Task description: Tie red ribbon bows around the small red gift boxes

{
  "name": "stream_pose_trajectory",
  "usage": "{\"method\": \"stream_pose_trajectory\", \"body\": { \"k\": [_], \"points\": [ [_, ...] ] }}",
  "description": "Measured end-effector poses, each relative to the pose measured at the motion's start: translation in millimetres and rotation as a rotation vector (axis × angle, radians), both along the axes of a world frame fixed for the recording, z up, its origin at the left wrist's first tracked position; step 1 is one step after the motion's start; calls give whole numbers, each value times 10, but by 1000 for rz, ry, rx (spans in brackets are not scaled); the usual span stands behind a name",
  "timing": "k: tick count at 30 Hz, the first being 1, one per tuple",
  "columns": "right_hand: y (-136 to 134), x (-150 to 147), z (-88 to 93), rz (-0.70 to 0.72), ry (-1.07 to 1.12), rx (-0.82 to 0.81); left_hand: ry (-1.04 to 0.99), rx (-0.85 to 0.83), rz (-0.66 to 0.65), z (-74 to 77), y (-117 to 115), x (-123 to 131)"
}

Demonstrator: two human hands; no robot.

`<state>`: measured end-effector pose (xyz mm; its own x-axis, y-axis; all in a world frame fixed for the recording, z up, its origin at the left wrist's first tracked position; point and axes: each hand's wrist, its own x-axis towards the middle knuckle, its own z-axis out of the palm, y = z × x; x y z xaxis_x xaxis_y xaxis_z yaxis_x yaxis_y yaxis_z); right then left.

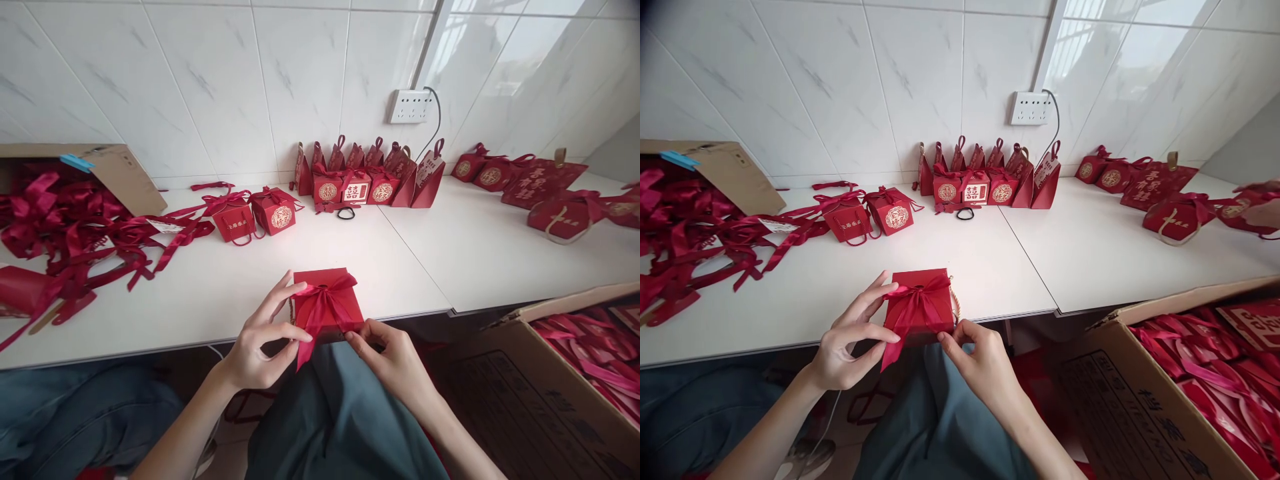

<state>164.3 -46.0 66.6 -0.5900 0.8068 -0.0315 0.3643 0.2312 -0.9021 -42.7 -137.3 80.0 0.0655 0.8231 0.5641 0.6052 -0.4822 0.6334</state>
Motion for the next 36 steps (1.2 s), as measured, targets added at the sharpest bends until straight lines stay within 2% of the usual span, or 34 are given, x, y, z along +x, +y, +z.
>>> {"method": "stream_pose_trajectory", "body": {
  "k": [3,5,7,11,13,15,18,26,36],
  "points": [
    [87,148,76,112,-45,-34,-237,-33,30,11,-56,-57],
    [200,256,181,186,-57,-63,-447,-3,144,55,-51,-126],
    [333,289,304,145,-50,-22,-551,-62,277,132,8,-179],
    [524,18,475,-45,-48,206,-342,-482,408,301,217,-110],
    [555,-190,488,-44,-59,248,-246,-547,477,343,304,-8],
    [556,-349,463,-41,-57,247,-231,-529,524,344,354,84],
    [530,-441,391,-44,12,209,-295,-489,525,297,373,161],
    [480,-410,201,-33,306,-103,-570,-389,531,128,351,263],
    [474,-434,132,-19,439,-273,-590,-370,542,66,360,289]
  ]
}}
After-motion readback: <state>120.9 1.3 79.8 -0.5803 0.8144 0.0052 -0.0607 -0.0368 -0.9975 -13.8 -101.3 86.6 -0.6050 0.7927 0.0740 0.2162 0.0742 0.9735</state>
